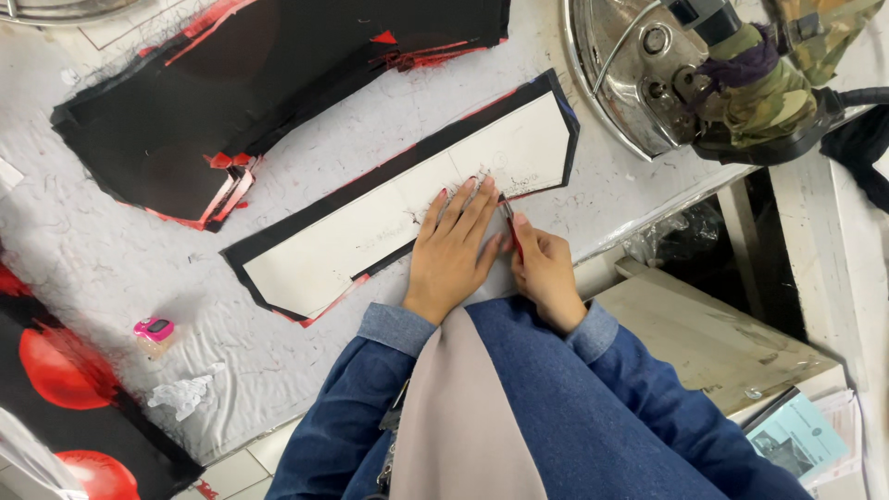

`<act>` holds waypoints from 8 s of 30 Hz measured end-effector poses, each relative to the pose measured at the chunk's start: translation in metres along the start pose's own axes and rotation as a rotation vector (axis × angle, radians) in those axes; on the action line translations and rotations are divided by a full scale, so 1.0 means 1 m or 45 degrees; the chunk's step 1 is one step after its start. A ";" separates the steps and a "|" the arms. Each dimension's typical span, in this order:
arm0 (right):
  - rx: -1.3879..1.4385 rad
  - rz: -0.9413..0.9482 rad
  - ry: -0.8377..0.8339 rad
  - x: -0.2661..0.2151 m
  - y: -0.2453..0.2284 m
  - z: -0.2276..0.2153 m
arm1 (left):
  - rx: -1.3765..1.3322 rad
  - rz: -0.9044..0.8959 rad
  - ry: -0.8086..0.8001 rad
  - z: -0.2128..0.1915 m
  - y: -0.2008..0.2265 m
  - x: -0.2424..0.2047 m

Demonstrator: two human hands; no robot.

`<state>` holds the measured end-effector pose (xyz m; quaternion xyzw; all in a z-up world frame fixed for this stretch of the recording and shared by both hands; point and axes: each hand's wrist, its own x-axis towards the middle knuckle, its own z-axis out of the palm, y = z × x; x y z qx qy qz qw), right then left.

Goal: The person irons a piece of black fabric with red patterns on a white table using a steam iron. They repeatedly fold the fabric edges, press them with the iron, and trim the edges with a red utility knife. The person also handles a paper template and a stack of similar fabric pieces during the process.

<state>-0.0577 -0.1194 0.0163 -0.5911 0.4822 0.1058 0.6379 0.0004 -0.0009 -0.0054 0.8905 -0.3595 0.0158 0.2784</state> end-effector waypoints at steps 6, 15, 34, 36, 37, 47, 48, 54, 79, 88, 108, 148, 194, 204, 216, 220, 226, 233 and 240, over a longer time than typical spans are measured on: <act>0.050 -0.023 0.131 -0.001 -0.002 0.010 | -0.042 0.008 0.073 0.006 -0.003 -0.002; 0.039 0.017 0.170 0.001 -0.006 0.013 | -0.079 0.001 0.167 0.005 -0.003 0.000; 0.036 0.067 0.065 -0.008 -0.017 0.006 | 0.077 -0.060 0.133 0.000 0.010 -0.001; 0.065 0.021 0.079 -0.009 -0.011 0.010 | 0.058 -0.059 0.056 -0.002 0.003 -0.006; 0.053 0.019 0.025 -0.015 -0.013 0.010 | 0.100 -0.094 0.065 -0.004 0.002 -0.009; -0.188 -0.370 0.083 -0.036 0.029 0.013 | -0.032 -0.219 0.139 -0.068 -0.049 -0.103; -0.335 -0.538 0.074 -0.032 0.038 0.013 | -0.024 -0.339 0.239 -0.078 -0.058 -0.115; -0.355 -0.218 -0.273 -0.072 0.017 0.081 | 0.093 -0.432 0.300 -0.089 -0.065 -0.159; -0.492 -0.146 -0.390 -0.085 0.052 0.146 | 0.277 -0.406 0.297 -0.081 -0.075 -0.150; -0.500 -0.158 -0.295 -0.079 0.059 0.148 | 0.264 -0.402 0.311 -0.081 -0.075 -0.151; -0.547 -0.128 -0.279 -0.074 0.060 0.148 | 0.282 -0.407 0.280 -0.081 -0.073 -0.152; -1.400 -2.093 -0.079 0.071 -0.032 -0.020 | 0.105 -0.287 0.459 -0.016 -0.021 -0.041; -1.858 -1.773 -0.630 -0.012 -0.142 -0.062 | -0.164 -0.607 -0.147 -0.049 -0.018 0.000; -2.419 -1.169 -0.610 -0.025 -0.157 -0.042 | -0.292 -0.885 -0.206 -0.044 -0.038 -0.005; -2.170 -0.913 -0.326 0.007 -0.170 -0.056 | -0.448 -1.015 -0.340 -0.057 -0.043 0.007; -1.889 -1.446 -0.775 0.015 -0.162 -0.091 | -0.430 -1.122 -0.265 -0.040 -0.047 0.006; -2.032 -1.718 -0.932 -0.013 -0.147 -0.066 | -0.456 -1.013 -0.377 -0.055 -0.045 0.008; -2.214 -1.884 -0.709 -0.028 -0.138 -0.022 | -0.418 -0.891 -0.176 -0.053 -0.045 -0.015; -2.284 -1.859 -0.674 -0.026 -0.135 -0.011 | -0.136 -0.781 0.041 -0.068 -0.038 -0.064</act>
